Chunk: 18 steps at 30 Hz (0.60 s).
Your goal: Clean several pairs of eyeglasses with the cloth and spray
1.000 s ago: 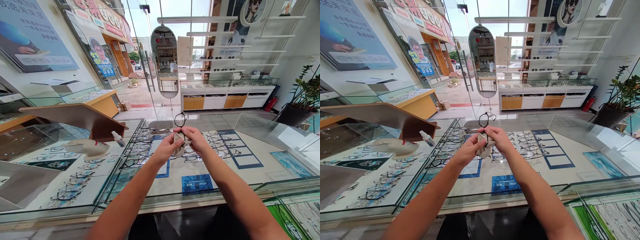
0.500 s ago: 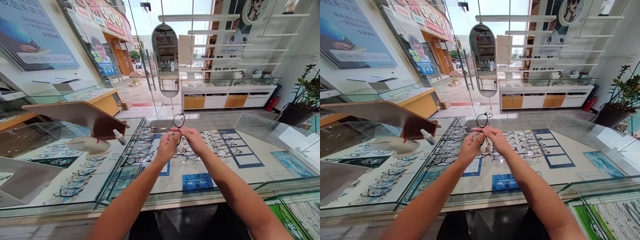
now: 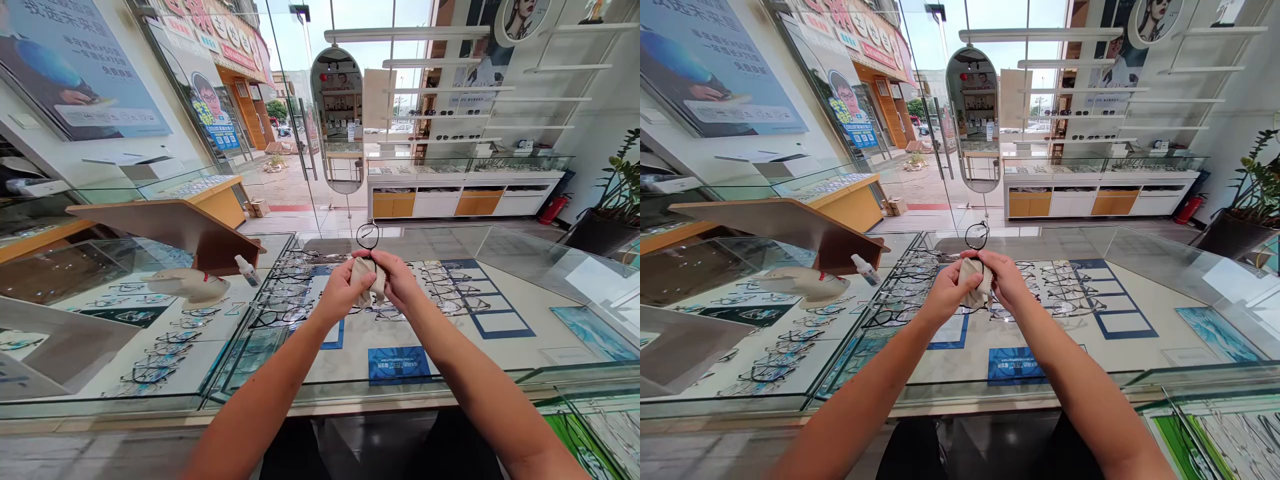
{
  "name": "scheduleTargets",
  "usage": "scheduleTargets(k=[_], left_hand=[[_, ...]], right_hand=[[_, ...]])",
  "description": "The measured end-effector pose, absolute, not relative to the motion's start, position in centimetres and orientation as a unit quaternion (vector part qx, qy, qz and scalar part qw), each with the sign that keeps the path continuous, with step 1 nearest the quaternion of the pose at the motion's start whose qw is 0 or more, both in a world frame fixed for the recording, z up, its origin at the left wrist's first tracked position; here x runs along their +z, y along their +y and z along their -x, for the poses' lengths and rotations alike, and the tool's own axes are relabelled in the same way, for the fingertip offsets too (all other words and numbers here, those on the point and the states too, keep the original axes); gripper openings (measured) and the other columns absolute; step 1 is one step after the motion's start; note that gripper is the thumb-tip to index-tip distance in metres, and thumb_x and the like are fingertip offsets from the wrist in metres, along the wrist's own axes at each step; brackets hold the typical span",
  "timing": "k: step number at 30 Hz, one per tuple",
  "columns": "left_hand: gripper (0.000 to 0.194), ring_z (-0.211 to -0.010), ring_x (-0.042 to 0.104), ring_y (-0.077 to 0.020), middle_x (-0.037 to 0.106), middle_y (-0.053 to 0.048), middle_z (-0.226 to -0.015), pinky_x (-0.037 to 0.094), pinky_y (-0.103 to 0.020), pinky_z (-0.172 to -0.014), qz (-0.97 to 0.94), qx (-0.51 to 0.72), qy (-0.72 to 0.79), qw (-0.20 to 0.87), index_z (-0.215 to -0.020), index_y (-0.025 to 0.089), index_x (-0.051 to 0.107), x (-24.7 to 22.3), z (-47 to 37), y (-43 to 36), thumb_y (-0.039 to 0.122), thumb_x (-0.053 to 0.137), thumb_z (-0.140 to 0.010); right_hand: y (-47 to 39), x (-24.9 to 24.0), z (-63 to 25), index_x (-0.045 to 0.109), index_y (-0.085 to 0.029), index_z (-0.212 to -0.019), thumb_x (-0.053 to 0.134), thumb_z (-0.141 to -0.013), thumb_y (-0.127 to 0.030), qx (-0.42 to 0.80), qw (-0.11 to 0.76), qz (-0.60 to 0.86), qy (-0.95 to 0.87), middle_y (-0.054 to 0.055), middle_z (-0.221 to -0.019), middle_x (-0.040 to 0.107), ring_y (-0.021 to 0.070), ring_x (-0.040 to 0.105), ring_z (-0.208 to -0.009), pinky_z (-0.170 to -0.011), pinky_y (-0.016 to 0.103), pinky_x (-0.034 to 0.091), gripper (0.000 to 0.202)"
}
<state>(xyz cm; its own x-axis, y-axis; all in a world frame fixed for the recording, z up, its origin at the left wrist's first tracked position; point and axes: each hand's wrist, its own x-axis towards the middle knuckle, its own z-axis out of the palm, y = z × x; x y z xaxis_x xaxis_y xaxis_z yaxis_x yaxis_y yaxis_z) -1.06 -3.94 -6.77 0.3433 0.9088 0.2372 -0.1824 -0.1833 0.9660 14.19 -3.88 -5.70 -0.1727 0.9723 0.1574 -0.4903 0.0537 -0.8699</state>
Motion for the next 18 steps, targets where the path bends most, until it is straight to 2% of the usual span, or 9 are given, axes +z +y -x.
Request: scheduleTargets(k=[3, 6, 8, 11, 14, 18], left_hand=[[0.057, -0.071, 0.058, -0.0154, 0.07, -0.002, -0.081, 0.048, -0.028, -0.068, -0.586, 0.532, 0.324, 0.518, -0.101, 0.018, 0.073, -6.8, 0.8, -4.2, 0.068, 0.089, -0.079], [0.052, -0.062, 0.049, -0.0134, 0.06, 0.002, -0.07, 0.042, -0.027, -0.059, -0.572, 0.57, 0.337, 0.485, -0.094, 0.02, 0.072, -7.0, 0.7, -4.4, 0.071, 0.08, -0.088], [0.052, -0.062, 0.048, -0.0135, 0.059, 0.002, -0.069, 0.042, -0.027, -0.059, -0.566, 0.58, 0.344, 0.474, -0.093, 0.021, 0.072, -7.2, 0.7, -4.3, 0.073, 0.076, -0.091], [0.058, -0.068, 0.055, -0.0151, 0.064, 0.0, -0.073, 0.047, -0.028, -0.064, -0.566, 0.557, 0.332, 0.509, -0.091, 0.021, 0.073, -7.3, 0.7, -3.9, 0.078, 0.076, -0.088], [0.062, -0.084, 0.067, -0.0195, 0.071, -0.002, -0.078, 0.054, -0.029, -0.074, -0.554, 0.523, 0.305, 0.571, -0.092, 0.02, 0.076, -7.3, 0.9, -3.1, 0.081, 0.079, -0.082], [0.069, -0.096, 0.073, -0.0231, 0.075, -0.003, -0.081, 0.057, -0.03, -0.079, -0.501, 0.542, 0.308, 0.6, -0.1, 0.019, 0.077, -6.8, 1.6, -2.2, 0.083, 0.085, -0.073]], right_hand=[[-4.3, -5.8, -13.4, 0.091, -0.026, -0.101, 0.09, -0.076, -0.06, 0.632, 0.58, 0.268, -0.438, 0.007, -0.111, 0.086, 0.0273, 0.075, -0.105, -0.095, 0.037, 0.059, 0.042], [-4.6, -5.8, -13.0, 0.09, -0.026, -0.107, 0.087, -0.08, -0.064, 0.626, 0.563, 0.262, -0.471, 0.006, -0.105, 0.085, 0.0269, 0.074, -0.102, -0.091, 0.037, 0.058, 0.047], [-4.7, -5.8, -13.0, 0.089, -0.026, -0.107, 0.087, -0.08, -0.064, 0.624, 0.554, 0.264, -0.483, 0.005, -0.102, 0.084, 0.026, 0.074, -0.1, -0.089, 0.036, 0.058, 0.047], [-4.3, -5.9, -13.4, 0.089, -0.027, -0.103, 0.091, -0.077, -0.062, 0.627, 0.566, 0.273, -0.461, 0.006, -0.107, 0.085, 0.0265, 0.074, -0.104, -0.093, 0.036, 0.058, 0.044], [-3.7, -5.9, -14.1, 0.089, -0.027, -0.096, 0.094, -0.073, -0.059, 0.625, 0.598, 0.273, -0.422, 0.006, -0.128, 0.082, 0.0294, 0.072, -0.116, -0.1, 0.039, 0.057, 0.039], [-3.3, -5.4, -15.3, 0.089, -0.028, -0.091, 0.086, -0.081, -0.058, 0.575, 0.614, 0.278, -0.463, 0.006, -0.143, 0.076, 0.0328, 0.063, -0.135, -0.112, 0.042, 0.05, 0.032]])
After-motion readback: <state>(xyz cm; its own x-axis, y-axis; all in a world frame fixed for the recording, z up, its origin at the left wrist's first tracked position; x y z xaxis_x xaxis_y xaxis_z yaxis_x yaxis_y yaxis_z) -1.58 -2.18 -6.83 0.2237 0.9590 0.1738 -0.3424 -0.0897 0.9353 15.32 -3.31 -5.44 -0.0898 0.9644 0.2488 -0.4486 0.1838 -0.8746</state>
